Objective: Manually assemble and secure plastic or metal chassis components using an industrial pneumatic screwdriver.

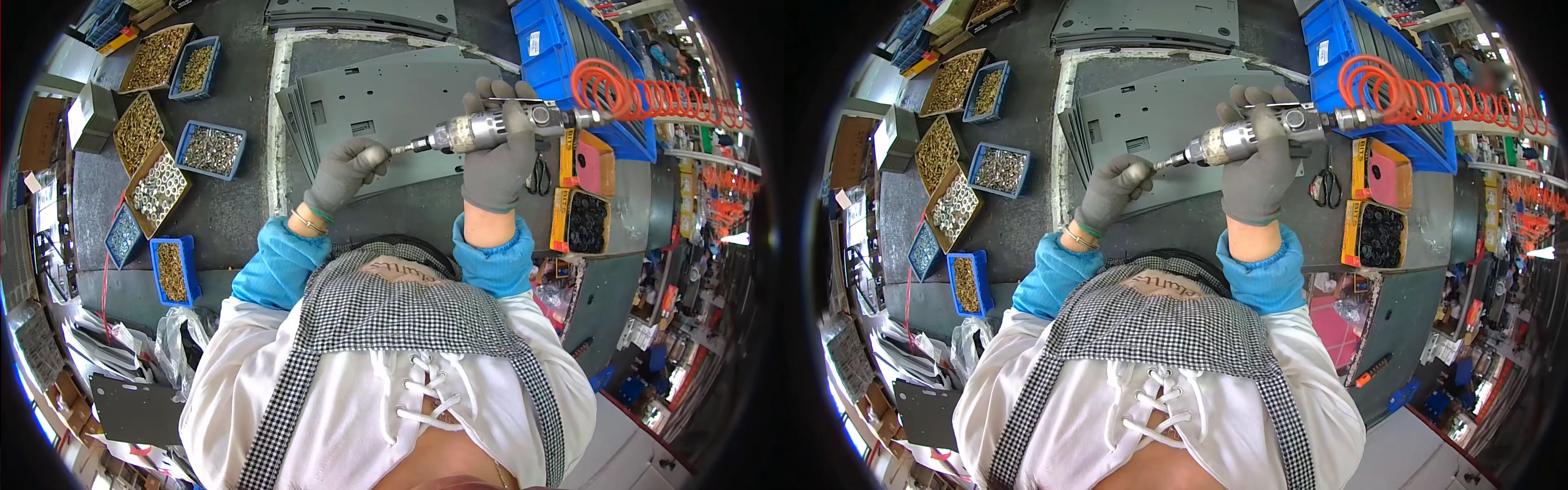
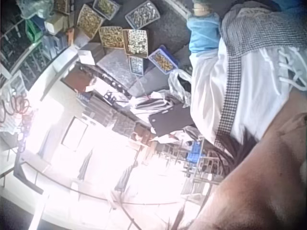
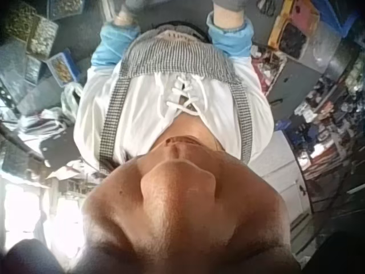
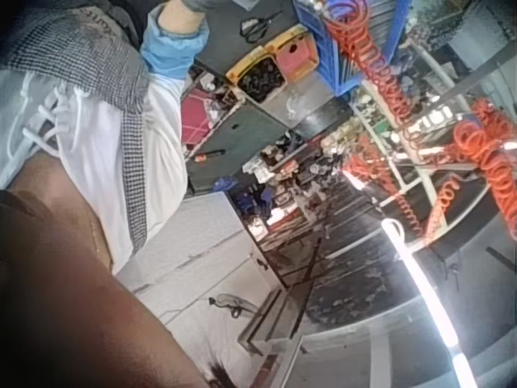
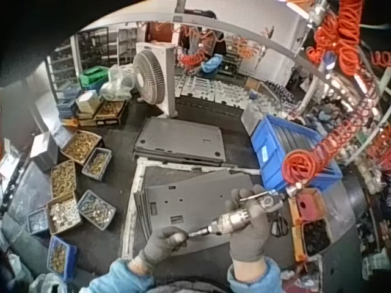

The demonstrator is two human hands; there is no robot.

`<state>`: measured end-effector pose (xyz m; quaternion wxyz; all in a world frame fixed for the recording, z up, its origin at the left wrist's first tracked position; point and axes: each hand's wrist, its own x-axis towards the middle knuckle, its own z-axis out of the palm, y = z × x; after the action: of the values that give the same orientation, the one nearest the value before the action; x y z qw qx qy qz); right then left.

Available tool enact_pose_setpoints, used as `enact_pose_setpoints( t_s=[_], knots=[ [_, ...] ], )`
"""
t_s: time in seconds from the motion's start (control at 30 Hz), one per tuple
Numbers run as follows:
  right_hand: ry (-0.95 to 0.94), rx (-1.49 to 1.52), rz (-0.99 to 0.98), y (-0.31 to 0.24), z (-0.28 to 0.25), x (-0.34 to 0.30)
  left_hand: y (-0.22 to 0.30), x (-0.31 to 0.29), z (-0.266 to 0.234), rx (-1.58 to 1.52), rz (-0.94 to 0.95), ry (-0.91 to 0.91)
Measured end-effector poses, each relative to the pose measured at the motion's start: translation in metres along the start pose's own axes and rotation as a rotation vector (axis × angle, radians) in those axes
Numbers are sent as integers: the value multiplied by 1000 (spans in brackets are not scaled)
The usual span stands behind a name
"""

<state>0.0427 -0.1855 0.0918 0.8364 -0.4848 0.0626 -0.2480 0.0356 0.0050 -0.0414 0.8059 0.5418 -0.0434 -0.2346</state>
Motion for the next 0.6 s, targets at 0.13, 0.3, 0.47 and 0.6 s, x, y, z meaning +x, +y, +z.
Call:
enact_pose_setpoints(
  t_s=[0.13,0.3,0.47,0.6],
  knots=[
    [91,45,81,14,-11,3,3,-5,-6,47,-5,-12],
    [115,-23,89,22,-8,-13,6,-12,3,395,-209,73],
    [-147,-173,28,49,-21,-42,4,-13,-4,739,-238,-167],
    [-280,-160,86,50,-18,-62,4,-18,-12,642,-169,85]
  ],
)
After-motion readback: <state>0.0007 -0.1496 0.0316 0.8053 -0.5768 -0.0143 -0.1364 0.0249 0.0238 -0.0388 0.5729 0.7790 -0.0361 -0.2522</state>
